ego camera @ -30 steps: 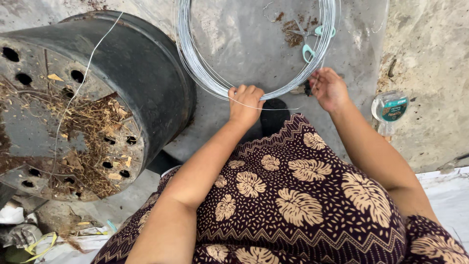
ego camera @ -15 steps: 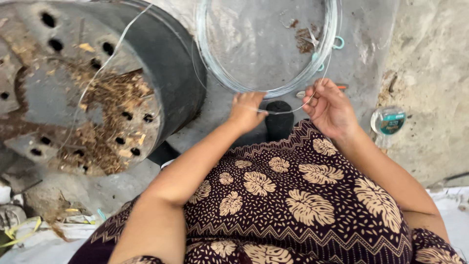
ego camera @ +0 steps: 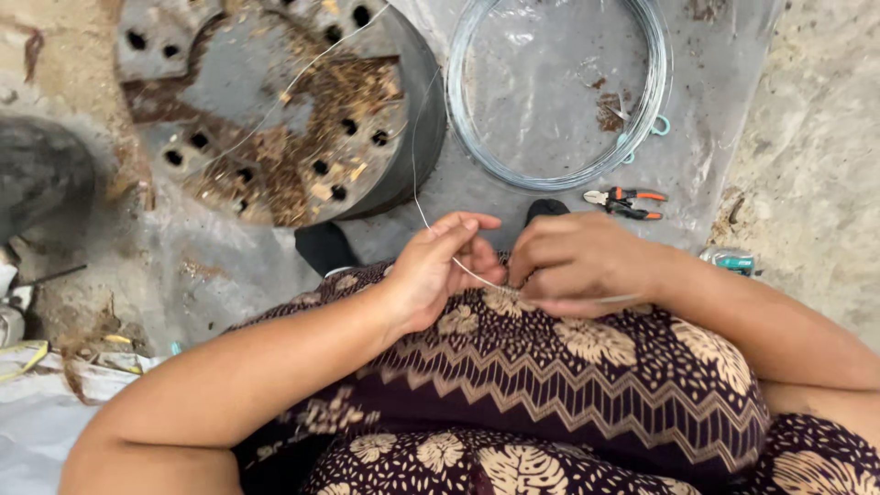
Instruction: The person sits on the floor and uses pliers to cut a bundle of thin metal wire into shorter pieces. They then separate a single strand, straighten it, and cut it again with the pliers.
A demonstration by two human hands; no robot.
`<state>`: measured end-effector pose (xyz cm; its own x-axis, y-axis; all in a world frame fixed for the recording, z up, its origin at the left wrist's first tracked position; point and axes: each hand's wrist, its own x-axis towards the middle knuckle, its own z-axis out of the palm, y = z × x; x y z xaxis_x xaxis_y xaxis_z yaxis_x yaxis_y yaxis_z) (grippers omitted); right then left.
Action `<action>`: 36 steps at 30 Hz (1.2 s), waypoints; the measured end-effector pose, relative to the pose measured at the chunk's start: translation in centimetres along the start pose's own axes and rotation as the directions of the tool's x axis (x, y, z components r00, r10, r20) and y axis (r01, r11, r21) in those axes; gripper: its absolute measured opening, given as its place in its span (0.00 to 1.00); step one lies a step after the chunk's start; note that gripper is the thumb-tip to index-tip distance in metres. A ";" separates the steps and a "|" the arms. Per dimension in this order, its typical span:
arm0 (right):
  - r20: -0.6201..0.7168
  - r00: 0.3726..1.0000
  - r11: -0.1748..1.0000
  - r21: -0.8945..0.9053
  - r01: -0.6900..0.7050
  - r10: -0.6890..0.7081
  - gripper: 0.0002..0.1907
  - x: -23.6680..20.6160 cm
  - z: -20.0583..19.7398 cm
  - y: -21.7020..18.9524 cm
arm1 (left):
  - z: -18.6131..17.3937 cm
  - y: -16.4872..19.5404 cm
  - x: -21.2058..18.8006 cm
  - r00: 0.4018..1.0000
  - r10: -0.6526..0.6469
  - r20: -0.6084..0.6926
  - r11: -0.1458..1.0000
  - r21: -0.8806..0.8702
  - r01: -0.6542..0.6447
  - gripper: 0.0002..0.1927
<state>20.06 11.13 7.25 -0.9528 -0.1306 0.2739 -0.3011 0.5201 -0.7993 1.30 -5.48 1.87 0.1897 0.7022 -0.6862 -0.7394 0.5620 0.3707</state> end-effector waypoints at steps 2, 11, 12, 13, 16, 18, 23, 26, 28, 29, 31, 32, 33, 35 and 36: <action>0.122 0.991 0.987 -0.142 0.071 -0.053 0.08 2.1 0.0 -1.2 | -0.7 -0.1 -1.4 0.997 0.002 -0.078 0.999 0.049 0.002 0.14; -0.112 0.975 0.731 -0.679 0.068 -0.194 0.25 10.4 -1.2 -3.1 | -0.8 2.1 -5.7 0.794 0.583 0.169 0.655 0.481 -0.583 0.12; -0.095 0.977 0.684 -0.727 0.063 -0.191 0.26 11.2 -1.2 -3.1 | -0.4 2.5 -6.5 0.779 0.600 0.183 0.560 0.599 -0.572 0.13; -0.081 0.979 0.633 -0.772 0.058 -0.188 0.28 11.8 -1.3 -3.0 | -0.2 3.2 -7.3 0.765 0.613 0.200 0.451 0.705 -0.547 0.13; 0.117 0.988 0.849 -0.529 -0.023 0.099 0.11 13.2 -2.7 -1.5 | 0.0 5.7 -9.3 0.806 0.572 0.153 0.312 0.868 -0.387 0.15; 0.112 0.983 0.908 -0.411 -0.088 0.146 0.12 12.6 -4.4 -0.3 | -1.0 7.8 -10.0 0.787 0.588 0.185 0.244 0.887 -0.391 0.15; -0.110 0.950 0.888 -0.337 -0.313 0.293 0.15 8.9 -7.8 2.3 | -9.2 14.7 -12.7 0.694 0.661 0.287 0.291 0.754 -0.589 0.12; -0.187 0.921 0.842 -0.375 -0.389 0.342 0.17 7.7 -8.9 3.3 | -14.6 16.7 -13.5 0.728 0.664 0.172 0.351 0.787 -0.506 0.11; -0.198 0.909 0.816 -0.401 -0.417 0.367 0.18 7.9 -8.8 4.3 | -16.7 16.7 -12.3 0.726 0.664 0.176 0.347 0.788 -0.508 0.11; -0.187 0.903 0.809 -0.401 -0.431 0.388 0.17 8.3 -8.5 4.9 | -17.5 16.5 -11.5 0.740 0.657 0.147 0.368 0.794 -0.485 0.11; -0.181 0.864 0.798 -0.331 -0.503 0.470 0.16 9.0 -7.5 6.2 | -18.8 15.8 -10.2 0.746 0.655 0.124 0.387 0.792 -0.472 0.10; -0.185 0.829 0.787 -0.261 -0.560 0.528 0.15 9.3 -6.8 6.8 | -19.2 15.6 -9.5 0.738 0.661 0.134 0.381 0.788 -0.484 0.09; -0.185 0.791 0.769 -0.190 -0.611 0.583 0.15 9.8 -6.2 7.5 | -19.6 15.7 -9.0 0.730 0.668 0.144 0.372 0.785 -0.495 0.08; -0.187 0.778 0.778 -0.087 -0.622 0.600 0.16 10.8 -4.8 8.7 | -20.4 15.8 -8.3 0.754 0.648 0.107 0.450 0.744 -0.493 0.08; -0.186 0.770 0.779 -0.037 -0.626 0.610 0.17 11.3 -4.5 9.1 | -20.8 15.9 -8.1 0.766 0.637 0.090 0.489 0.721 -0.492 0.08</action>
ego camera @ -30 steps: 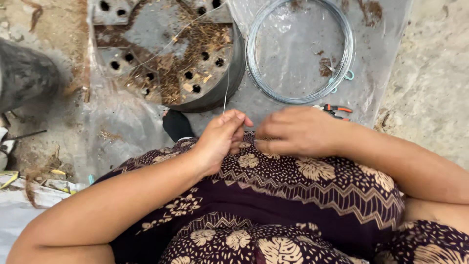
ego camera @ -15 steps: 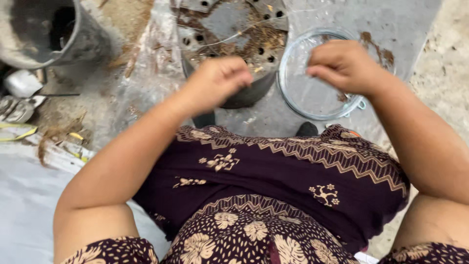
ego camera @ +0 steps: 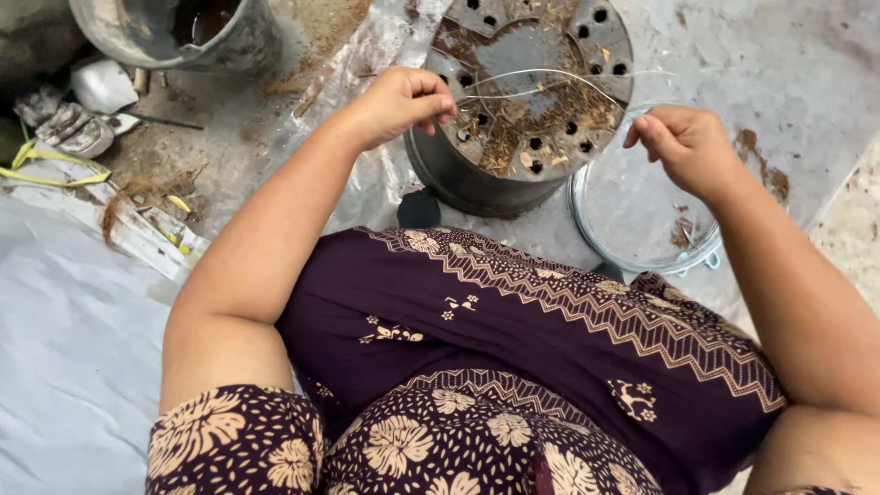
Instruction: The person sits on the floor and uses pliers to cut a bundle of thin metal wire into shorter pieces. They then separate a single strand, straighten it, and cut it again with the pliers.
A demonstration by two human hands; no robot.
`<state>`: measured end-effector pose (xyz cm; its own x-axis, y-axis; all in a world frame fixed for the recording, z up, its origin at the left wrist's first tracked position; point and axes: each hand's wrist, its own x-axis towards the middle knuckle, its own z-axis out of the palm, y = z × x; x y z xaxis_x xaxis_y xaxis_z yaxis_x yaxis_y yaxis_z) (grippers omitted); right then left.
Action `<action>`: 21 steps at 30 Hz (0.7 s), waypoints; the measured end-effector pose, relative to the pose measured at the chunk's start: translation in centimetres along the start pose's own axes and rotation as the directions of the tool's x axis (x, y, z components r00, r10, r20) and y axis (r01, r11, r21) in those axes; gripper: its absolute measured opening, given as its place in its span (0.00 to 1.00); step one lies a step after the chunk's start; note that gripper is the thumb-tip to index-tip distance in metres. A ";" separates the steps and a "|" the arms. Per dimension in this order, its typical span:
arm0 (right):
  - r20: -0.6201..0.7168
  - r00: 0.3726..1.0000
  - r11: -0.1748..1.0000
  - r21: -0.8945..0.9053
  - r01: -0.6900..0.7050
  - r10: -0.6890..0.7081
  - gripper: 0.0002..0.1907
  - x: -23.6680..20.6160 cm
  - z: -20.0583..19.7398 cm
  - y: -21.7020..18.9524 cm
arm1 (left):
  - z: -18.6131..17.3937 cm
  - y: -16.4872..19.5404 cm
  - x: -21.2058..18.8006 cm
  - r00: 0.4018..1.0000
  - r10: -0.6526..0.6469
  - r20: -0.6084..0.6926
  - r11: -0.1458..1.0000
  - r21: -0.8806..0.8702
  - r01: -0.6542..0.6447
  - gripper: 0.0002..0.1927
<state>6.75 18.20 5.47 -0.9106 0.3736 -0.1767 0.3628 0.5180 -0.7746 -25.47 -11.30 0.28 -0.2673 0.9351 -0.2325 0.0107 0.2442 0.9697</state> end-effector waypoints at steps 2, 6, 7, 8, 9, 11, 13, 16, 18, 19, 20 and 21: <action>0.004 0.999 0.999 -0.038 -0.031 0.032 0.16 1.2 0.8 -0.2 | -1.0 -0.6 0.3 0.997 0.053 -0.064 0.998 -0.029 -0.055 0.07; -0.022 0.985 0.951 -0.266 0.157 -0.169 0.13 3.0 1.7 -1.0 | -3.9 -2.9 -0.4 0.981 0.051 -0.187 0.997 0.060 -0.040 0.08; -0.029 0.989 0.941 -0.313 0.126 -0.142 0.13 3.3 1.9 -1.2 | -4.4 -3.8 -0.6 0.976 0.040 -0.216 0.999 0.008 -0.039 0.07; -0.039 0.993 0.928 -0.361 0.092 -0.114 0.13 3.5 2.1 -1.4 | -4.6 -4.8 -0.7 0.970 0.028 -0.242 0.998 -0.044 -0.040 0.07; -0.053 0.995 0.912 -0.407 0.056 -0.085 0.13 3.6 2.2 -1.5 | -4.9 -5.8 -0.7 0.964 0.016 -0.266 0.994 -0.096 -0.043 0.06; -0.046 0.998 0.911 -0.413 0.009 -0.031 0.14 3.5 2.4 -1.5 | -5.2 -7.9 -0.9 0.930 0.022 -0.367 0.972 -0.212 -0.106 0.04; -0.047 0.999 0.900 -0.435 -0.015 -0.006 0.15 3.2 2.6 -1.5 | -5.7 -9.7 -0.9 0.905 0.033 -0.424 0.948 -0.274 -0.163 0.02; -0.051 0.999 0.900 -0.436 -0.023 0.001 0.14 2.5 2.7 -1.2 | -6.0 -11.6 -1.6 0.898 0.036 -0.438 0.936 -0.300 -0.183 0.04; -0.056 0.998 0.928 -0.372 -0.025 0.004 0.13 2.3 2.7 -1.1 | -5.5 -12.5 -1.9 0.897 0.019 -0.442 0.940 -0.299 -0.167 0.04; -0.049 0.999 0.936 -0.353 0.005 -0.023 0.12 2.3 2.8 -1.1 | -5.3 -12.7 -1.9 0.899 0.001 -0.437 0.939 -0.309 -0.151 0.04; -0.042 0.998 0.942 -0.333 0.030 -0.046 0.11 2.3 2.9 -1.0 | -4.9 -12.7 -1.8 0.903 -0.020 -0.429 0.938 -0.321 -0.132 0.04; -0.036 0.997 0.949 -0.312 0.053 -0.067 0.11 2.3 3.0 -1.0 | -4.6 -12.8 -1.7 0.907 -0.041 -0.419 0.936 -0.334 -0.112 0.04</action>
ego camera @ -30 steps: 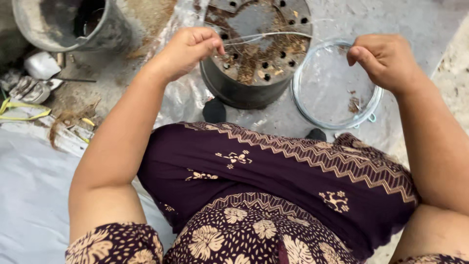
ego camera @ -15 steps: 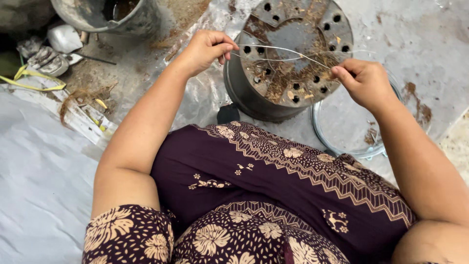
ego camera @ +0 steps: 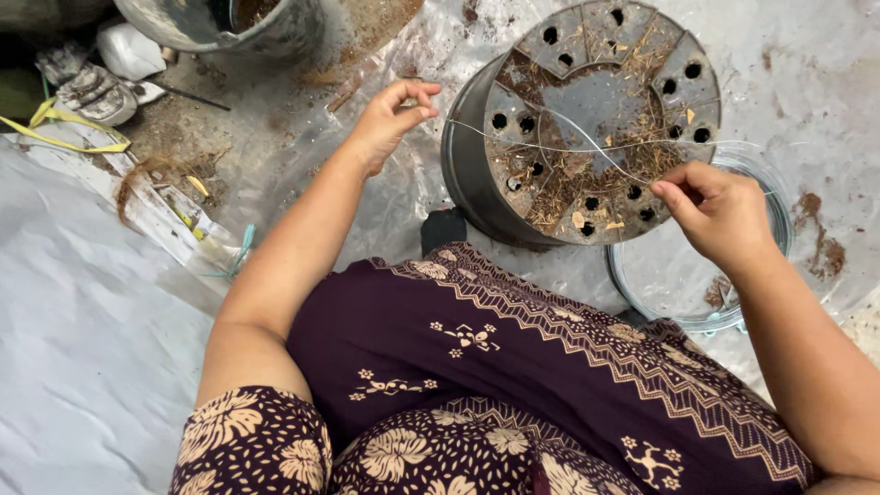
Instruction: The person sits on the floor and uses pliers to cut a bundle of thin metal wire into shorter pieces. They then separate a single strand, straighten it, and cut it again with the pliers.
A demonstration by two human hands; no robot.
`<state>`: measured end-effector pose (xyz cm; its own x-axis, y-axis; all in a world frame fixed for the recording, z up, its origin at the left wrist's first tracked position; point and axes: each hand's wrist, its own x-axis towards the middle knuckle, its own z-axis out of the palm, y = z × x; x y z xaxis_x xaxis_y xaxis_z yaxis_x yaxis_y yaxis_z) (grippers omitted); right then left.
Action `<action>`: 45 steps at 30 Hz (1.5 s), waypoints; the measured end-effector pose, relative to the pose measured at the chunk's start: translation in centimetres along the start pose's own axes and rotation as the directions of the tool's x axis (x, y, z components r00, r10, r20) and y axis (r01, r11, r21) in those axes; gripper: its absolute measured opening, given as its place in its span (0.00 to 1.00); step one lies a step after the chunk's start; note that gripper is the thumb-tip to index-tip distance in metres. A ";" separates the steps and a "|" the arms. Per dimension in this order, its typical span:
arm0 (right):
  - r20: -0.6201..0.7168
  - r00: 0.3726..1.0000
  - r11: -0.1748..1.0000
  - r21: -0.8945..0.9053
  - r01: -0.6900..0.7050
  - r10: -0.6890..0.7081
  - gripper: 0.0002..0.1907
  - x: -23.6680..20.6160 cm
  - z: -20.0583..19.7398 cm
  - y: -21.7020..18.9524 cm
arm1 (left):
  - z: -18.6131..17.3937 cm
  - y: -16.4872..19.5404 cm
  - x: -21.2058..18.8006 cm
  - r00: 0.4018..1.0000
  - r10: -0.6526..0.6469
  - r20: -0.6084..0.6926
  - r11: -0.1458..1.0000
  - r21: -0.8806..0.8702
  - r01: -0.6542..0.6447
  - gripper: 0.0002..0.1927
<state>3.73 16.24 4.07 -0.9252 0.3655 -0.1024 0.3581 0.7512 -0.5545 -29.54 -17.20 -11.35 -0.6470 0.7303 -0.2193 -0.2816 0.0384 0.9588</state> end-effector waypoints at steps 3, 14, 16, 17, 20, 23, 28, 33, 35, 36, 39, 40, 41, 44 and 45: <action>0.013 1.000 1.000 0.011 -0.008 0.008 0.09 0.0 0.4 -0.2 | 0.9 -0.1 0.0 0.989 -0.049 0.142 0.999 -0.001 0.050 0.29; -0.046 0.999 0.998 0.064 -0.010 0.012 0.10 -0.2 2.2 1.2 | 1.8 -1.0 0.5 0.992 -0.054 0.114 0.976 0.214 0.029 0.10; -0.053 0.998 0.997 0.077 -0.027 0.031 0.10 -0.3 2.4 1.7 | 1.8 -0.6 0.4 0.990 -0.080 0.118 0.988 0.144 0.062 0.12; -0.052 0.997 0.995 0.092 -0.043 0.048 0.09 -0.3 2.5 1.9 | 1.7 -0.2 0.3 0.989 -0.088 0.120 0.992 0.104 0.076 0.13; -0.082 0.995 0.996 0.064 -0.057 0.062 0.10 -0.4 2.7 2.7 | 1.7 0.9 -0.1 0.989 -0.085 0.121 0.996 0.042 0.080 0.14; -0.104 0.993 0.997 0.059 -0.050 0.056 0.11 -0.3 2.7 3.2 | 1.8 1.9 -0.3 0.991 -0.077 0.111 0.997 0.035 0.074 0.14; -0.105 0.992 0.997 0.050 -0.062 0.067 0.11 -0.5 2.9 3.6 | 2.3 2.3 -0.3 0.989 -0.095 0.110 0.994 0.069 0.088 0.11; -0.095 0.992 0.996 0.045 -0.083 0.087 0.12 -0.4 3.0 3.5 | 2.2 1.8 -0.2 0.989 -0.100 0.111 0.992 0.086 0.090 0.11; -0.102 0.993 0.997 0.044 -0.064 0.068 0.12 -0.4 3.0 3.5 | 2.2 1.7 -0.3 0.989 -0.095 0.110 0.992 0.089 0.086 0.11; -0.107 0.993 0.998 0.043 -0.053 0.058 0.12 -0.4 3.0 3.5 | 2.2 1.6 -0.3 0.990 -0.092 0.111 0.992 0.091 0.082 0.11; -0.105 0.990 0.996 0.037 -0.087 0.090 0.12 -0.4 3.2 3.6 | 2.2 1.5 -0.4 0.986 -0.076 0.149 0.994 0.087 0.063 0.13; -0.109 0.990 0.995 0.048 -0.086 0.091 0.12 -0.4 3.3 3.7 | 2.2 1.5 -0.5 0.986 -0.074 0.152 0.994 0.088 0.061 0.14; -0.112 0.989 0.995 0.060 -0.086 0.092 0.12 -0.3 3.5 3.8 | 2.2 1.5 -0.5 0.985 -0.072 0.155 0.994 0.089 0.059 0.14; -0.119 0.989 0.995 0.063 -0.080 0.088 0.12 -0.1 3.9 3.9 | 2.3 1.6 -0.8 0.984 -0.068 0.163 0.995 0.089 0.054 0.16; -0.122 0.989 0.995 0.059 -0.077 0.084 0.12 0.1 4.0 4.0 | 2.3 1.6 -0.8 0.984 -0.066 0.165 0.995 0.089 0.052 0.16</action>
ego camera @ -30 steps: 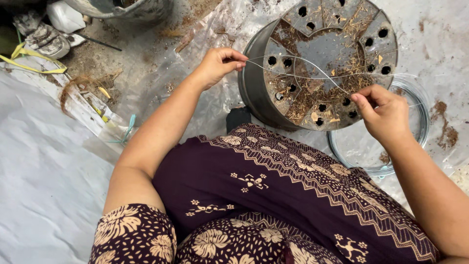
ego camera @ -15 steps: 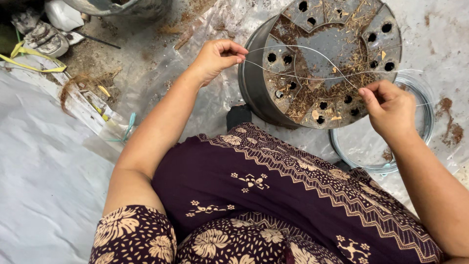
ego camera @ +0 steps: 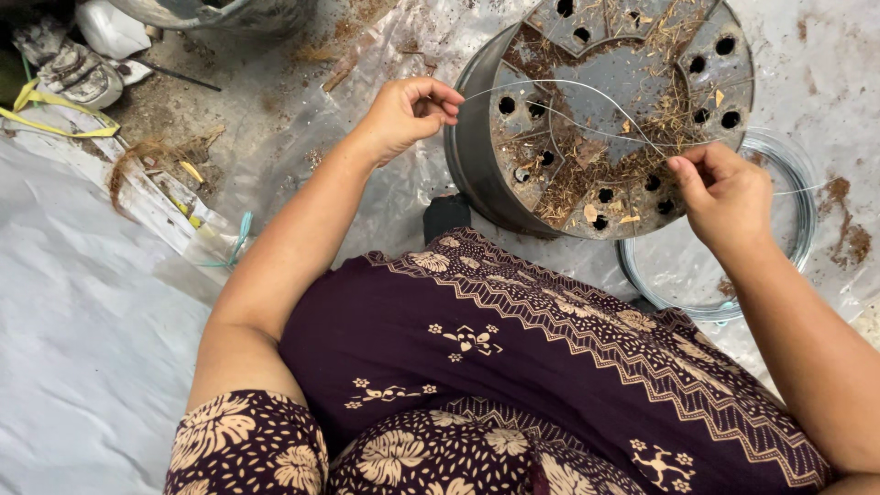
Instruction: The person sits on the floor and uses pliers to cut a bundle of thin metal wire into shorter pieces. They then separate a single strand, straighten it, and cut it again with the pliers.
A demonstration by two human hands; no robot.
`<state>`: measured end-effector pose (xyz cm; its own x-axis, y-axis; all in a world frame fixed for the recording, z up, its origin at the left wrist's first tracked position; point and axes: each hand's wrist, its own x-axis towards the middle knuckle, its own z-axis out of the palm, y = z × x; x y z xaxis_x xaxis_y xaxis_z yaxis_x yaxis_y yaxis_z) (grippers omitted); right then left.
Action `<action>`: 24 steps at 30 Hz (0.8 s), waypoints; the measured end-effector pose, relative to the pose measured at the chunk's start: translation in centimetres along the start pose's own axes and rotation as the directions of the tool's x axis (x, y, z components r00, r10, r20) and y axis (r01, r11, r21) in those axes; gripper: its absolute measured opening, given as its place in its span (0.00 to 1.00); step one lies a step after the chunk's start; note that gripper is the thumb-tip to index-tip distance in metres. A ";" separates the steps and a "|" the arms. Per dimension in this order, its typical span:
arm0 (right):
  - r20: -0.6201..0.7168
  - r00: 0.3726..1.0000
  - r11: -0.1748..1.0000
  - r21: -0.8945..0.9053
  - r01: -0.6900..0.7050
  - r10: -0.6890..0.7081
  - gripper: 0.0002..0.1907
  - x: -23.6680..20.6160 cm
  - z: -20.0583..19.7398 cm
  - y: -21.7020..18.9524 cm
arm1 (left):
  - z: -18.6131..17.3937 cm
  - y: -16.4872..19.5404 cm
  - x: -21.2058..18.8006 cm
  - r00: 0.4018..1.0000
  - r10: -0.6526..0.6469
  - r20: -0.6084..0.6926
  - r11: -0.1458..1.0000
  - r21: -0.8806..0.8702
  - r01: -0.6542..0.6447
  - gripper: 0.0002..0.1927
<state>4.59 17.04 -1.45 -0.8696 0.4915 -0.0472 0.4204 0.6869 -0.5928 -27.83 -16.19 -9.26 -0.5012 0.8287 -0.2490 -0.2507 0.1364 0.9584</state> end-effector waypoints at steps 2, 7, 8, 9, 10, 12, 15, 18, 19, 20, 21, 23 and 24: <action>0.010 1.000 1.000 -0.008 0.000 0.000 0.11 0.3 0.2 0.0 | 0.3 -0.1 0.0 1.000 0.011 -0.019 1.000 0.030 -0.010 0.14; 0.045 0.996 0.996 -0.016 -0.082 0.083 0.14 1.3 0.4 -0.2 | 0.9 0.2 0.4 0.995 0.047 -0.084 0.989 0.147 -0.034 0.11; 0.051 0.995 0.996 -0.045 -0.081 0.083 0.15 1.6 0.5 -0.3 | 0.9 0.5 0.4 0.994 0.060 -0.094 0.986 0.164 -0.044 0.11; 0.055 0.995 0.994 -0.075 -0.078 0.083 0.16 1.8 0.4 -0.3 | 1.1 0.9 0.4 0.992 0.073 -0.104 0.982 0.180 -0.054 0.12; 0.072 0.995 0.994 -0.085 -0.062 0.068 0.17 2.1 0.4 -0.3 | 1.3 1.5 0.4 0.985 0.101 -0.139 0.940 0.336 -0.049 0.13; 0.106 0.993 0.994 -0.104 -0.034 0.045 0.20 2.6 0.3 -0.4 | 1.7 3.0 0.3 0.967 0.169 -0.191 0.787 0.617 -0.016 0.15; 0.174 0.978 0.986 -0.139 -0.089 0.112 0.19 3.3 0.2 -0.6 | 3.7 5.4 -0.1 0.813 0.571 -0.113 0.423 0.889 -0.173 0.26; 0.224 0.965 0.988 -0.097 -0.118 0.138 0.18 3.9 0.2 -1.1 | 6.2 7.6 0.4 0.841 0.541 -0.004 0.434 0.858 -0.275 0.28; 0.221 0.966 0.988 -0.097 -0.118 0.137 0.18 3.9 0.2 -1.3 | 7.0 8.2 0.6 0.821 0.566 0.074 0.390 0.854 -0.346 0.29; 0.215 0.967 0.988 -0.096 -0.118 0.136 0.17 3.9 0.3 -1.6 | 7.7 8.6 0.9 0.793 0.589 0.153 0.342 0.842 -0.417 0.30; 0.206 0.969 0.988 -0.096 -0.120 0.138 0.17 3.7 0.3 -1.9 | 8.4 9.0 1.2 0.758 0.609 0.233 0.292 0.823 -0.487 0.31; 0.173 0.981 0.993 -0.099 -0.071 0.087 0.15 2.8 0.1 -2.3 | 9.4 9.3 1.6 0.749 0.585 0.311 0.221 0.827 -0.516 0.28; 0.155 0.986 0.994 -0.099 -0.046 0.062 0.14 2.4 0.0 -2.5 | 9.7 9.4 1.7 0.742 0.570 0.351 0.183 0.827 -0.532 0.27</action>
<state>1.48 16.49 -0.06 -0.8716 0.4441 -0.2074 0.4840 0.7131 -0.5072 -23.00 -8.21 0.65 -0.2241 0.8838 0.4107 0.9053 0.0327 0.4235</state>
